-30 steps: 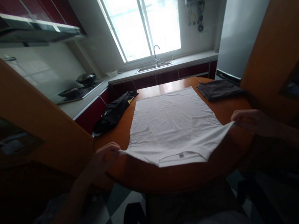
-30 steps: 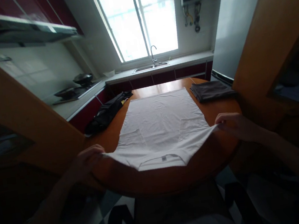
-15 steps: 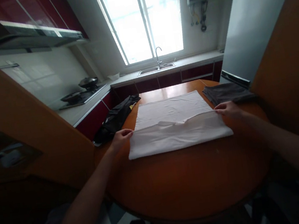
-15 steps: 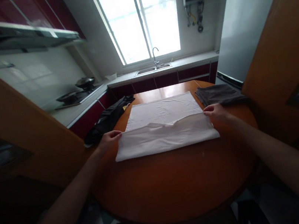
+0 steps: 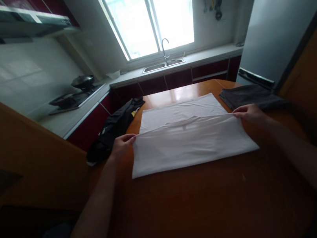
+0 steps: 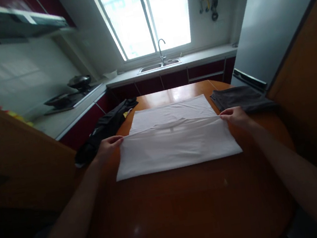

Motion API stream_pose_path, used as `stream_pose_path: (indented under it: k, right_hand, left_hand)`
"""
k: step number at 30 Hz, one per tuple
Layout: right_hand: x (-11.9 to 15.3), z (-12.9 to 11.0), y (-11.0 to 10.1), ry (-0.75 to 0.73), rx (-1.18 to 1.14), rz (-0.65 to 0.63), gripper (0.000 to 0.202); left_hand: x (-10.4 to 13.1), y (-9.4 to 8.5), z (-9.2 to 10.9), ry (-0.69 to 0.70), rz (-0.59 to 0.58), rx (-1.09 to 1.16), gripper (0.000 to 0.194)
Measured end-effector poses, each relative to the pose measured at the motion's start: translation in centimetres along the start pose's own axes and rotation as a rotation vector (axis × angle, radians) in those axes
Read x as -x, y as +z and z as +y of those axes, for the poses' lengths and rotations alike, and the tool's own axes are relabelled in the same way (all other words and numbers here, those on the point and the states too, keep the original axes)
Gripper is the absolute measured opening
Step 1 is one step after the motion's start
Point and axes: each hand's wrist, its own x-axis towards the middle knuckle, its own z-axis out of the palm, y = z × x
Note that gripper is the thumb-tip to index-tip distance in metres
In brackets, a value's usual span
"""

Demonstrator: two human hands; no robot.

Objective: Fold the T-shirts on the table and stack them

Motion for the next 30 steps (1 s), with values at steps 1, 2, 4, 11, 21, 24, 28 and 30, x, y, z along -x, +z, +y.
stream_pose_path:
  k: [1,2,4,11,21,24,28,30]
  right_hand:
    - [-0.2,0.1,0.4,0.013,0.014,0.001,0.015]
    - [-0.3,0.4,0.8,0.022,0.033,-0.002,0.014]
    - [-0.5,1.0,1.5,0.022,0.071,-0.01,0.014]
    - [-0.9,2.7,2.3,-0.059,0.114,-0.025,0.02]
    - [0.5,0.3,3.9,-0.389,0.319,0.172,0.037]
    - [2.4,-3.3,7.3,-0.478,0.364,0.033,0.04]
    - [5.1,-7.0,13.1,-0.453,0.58,-0.244,0.053]
    - [5.9,-7.7,14.9,-0.404,0.678,-0.35,0.063]
  left_hand:
    - [-0.3,0.2,-0.2,-0.012,-0.017,-0.004,0.059]
    - [-0.6,0.5,-0.4,-0.024,-0.039,-0.017,0.059]
    - [-0.8,1.0,-0.8,-0.035,-0.07,-0.069,0.058]
    - [-0.2,1.3,-1.0,0.028,-0.076,-0.22,0.049]
    - [0.6,4.3,2.7,0.405,-0.019,-0.466,0.045]
    - [1.7,8.7,5.7,0.529,-0.211,-0.513,0.042]
    - [2.7,14.4,6.9,0.516,-0.403,-0.72,0.05]
    - [2.9,15.8,6.7,0.456,-0.447,-0.825,0.054]
